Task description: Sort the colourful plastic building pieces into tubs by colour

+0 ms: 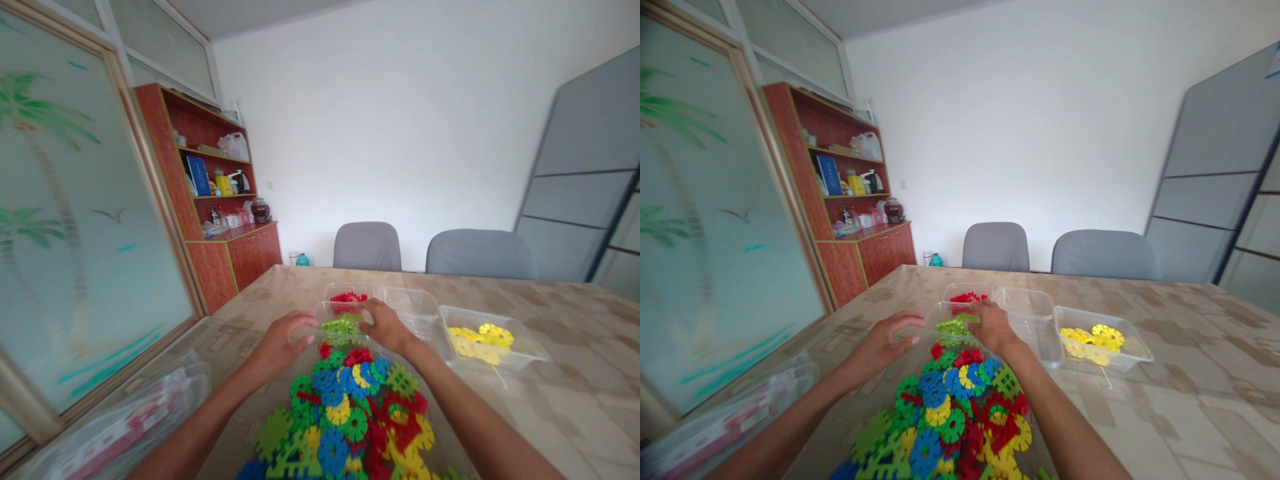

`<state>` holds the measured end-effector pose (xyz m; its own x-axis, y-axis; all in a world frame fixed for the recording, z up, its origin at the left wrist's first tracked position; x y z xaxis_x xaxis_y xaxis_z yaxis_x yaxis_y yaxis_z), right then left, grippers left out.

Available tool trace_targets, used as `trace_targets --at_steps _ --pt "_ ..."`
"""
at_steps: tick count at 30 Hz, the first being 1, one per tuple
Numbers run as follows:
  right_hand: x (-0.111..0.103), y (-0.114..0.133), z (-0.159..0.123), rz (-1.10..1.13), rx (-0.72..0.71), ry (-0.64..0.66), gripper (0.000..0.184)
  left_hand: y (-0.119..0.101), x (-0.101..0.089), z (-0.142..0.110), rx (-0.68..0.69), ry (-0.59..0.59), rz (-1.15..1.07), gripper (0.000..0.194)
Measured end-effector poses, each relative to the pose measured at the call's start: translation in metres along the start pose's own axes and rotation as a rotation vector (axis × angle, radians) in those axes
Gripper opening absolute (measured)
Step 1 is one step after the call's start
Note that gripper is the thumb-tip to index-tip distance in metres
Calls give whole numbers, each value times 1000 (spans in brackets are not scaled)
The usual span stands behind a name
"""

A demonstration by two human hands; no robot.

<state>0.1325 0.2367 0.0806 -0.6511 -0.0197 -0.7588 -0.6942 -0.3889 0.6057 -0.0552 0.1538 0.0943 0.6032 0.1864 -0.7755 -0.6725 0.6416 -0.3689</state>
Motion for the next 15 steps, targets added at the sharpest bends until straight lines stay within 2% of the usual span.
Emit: trace_targets --at_steps 3,7,11,15 --pt "-2 2 -7 6 -14 9 26 5 -2 -15 -29 21 0 24" --pt "-18 3 -38 65 -45 42 27 6 -2 -36 -85 102 5 25" --pt "-31 -2 -86 89 -73 135 27 0 9 -60 -102 305 -27 33" --pt "-30 -29 -146 -42 -6 283 27 -14 12 -80 -126 478 -69 45"
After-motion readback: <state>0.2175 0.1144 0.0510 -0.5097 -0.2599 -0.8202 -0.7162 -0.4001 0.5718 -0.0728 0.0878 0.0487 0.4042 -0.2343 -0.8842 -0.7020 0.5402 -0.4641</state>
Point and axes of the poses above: each hand's wrist, its own z-axis towards the middle knuckle, its own x-axis out of the palm, y = z × x, the point moved 8 cm from there along z, towards the middle knuckle, and after that the axes turned 12 degrees about x, right-handed, at the moved point
